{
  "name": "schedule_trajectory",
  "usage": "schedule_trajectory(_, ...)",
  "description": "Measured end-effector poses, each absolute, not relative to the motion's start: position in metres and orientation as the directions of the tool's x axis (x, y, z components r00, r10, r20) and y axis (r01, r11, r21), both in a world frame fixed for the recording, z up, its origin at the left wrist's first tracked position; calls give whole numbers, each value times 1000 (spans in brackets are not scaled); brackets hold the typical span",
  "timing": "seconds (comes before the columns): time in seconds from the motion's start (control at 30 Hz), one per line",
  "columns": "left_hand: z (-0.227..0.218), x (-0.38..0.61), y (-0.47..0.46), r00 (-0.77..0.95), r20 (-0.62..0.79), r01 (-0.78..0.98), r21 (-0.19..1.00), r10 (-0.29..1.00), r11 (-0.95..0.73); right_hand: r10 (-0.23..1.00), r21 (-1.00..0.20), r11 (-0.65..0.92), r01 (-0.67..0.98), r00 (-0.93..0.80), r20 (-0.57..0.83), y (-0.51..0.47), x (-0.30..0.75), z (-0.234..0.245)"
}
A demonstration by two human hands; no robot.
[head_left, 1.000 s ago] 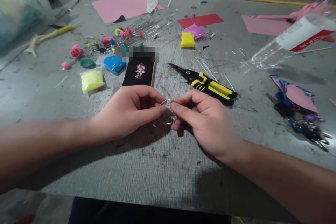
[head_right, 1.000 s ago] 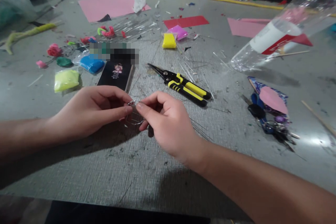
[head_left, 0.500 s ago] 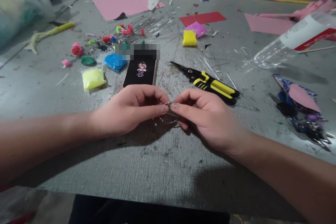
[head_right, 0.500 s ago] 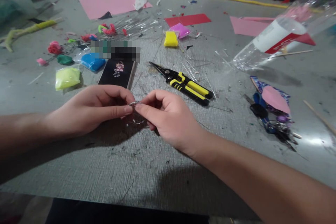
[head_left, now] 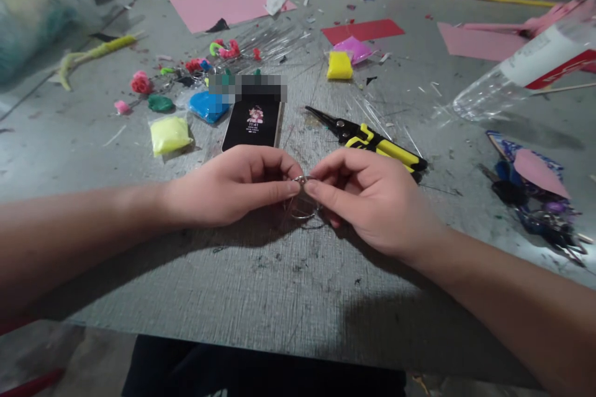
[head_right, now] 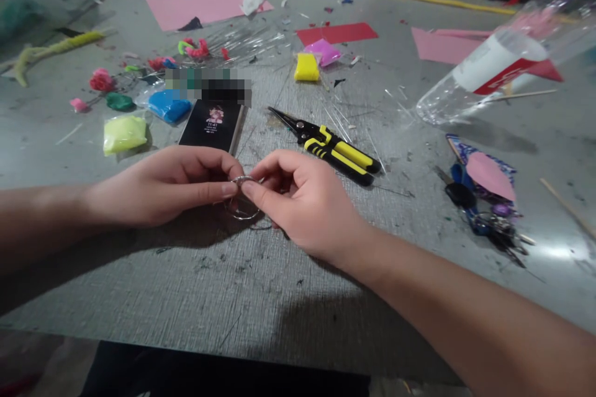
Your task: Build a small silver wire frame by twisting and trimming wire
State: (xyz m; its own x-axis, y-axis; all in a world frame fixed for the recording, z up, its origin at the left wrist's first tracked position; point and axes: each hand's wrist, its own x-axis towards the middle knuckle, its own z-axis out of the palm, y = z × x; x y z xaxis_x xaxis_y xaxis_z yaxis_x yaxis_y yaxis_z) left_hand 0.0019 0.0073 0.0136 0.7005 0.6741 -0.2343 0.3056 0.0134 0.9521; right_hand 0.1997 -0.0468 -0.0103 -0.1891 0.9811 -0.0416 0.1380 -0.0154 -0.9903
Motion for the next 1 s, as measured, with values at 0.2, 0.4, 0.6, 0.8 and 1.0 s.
schedule_trajectory(0.2, 15, 5, 7, 668, -287, 318, 944, 687, 85, 862, -695, 500, 517, -223, 454, -49, 202, -9)
schedule_trajectory(0.4, 17, 6, 6, 661, -337, 338, 932, 670, 135, 840, -575, 523, 628, -268, 471, -53, 203, -5)
schedule_trajectory(0.6, 17, 5, 6, 676, -360, 387, 916, 643, 106, 856, -581, 497, 645, -258, 447, -57, 199, -5)
schedule_trajectory(0.8, 17, 7, 7, 668, -304, 421, 907, 679, -8, 804, -540, 585, 605, -350, 480, -52, 203, -4)
schedule_trajectory(1.0, 14, 7, 2, 667, -198, 387, 916, 718, -107, 765, -416, 617, 668, -387, 515, -51, 205, -4)
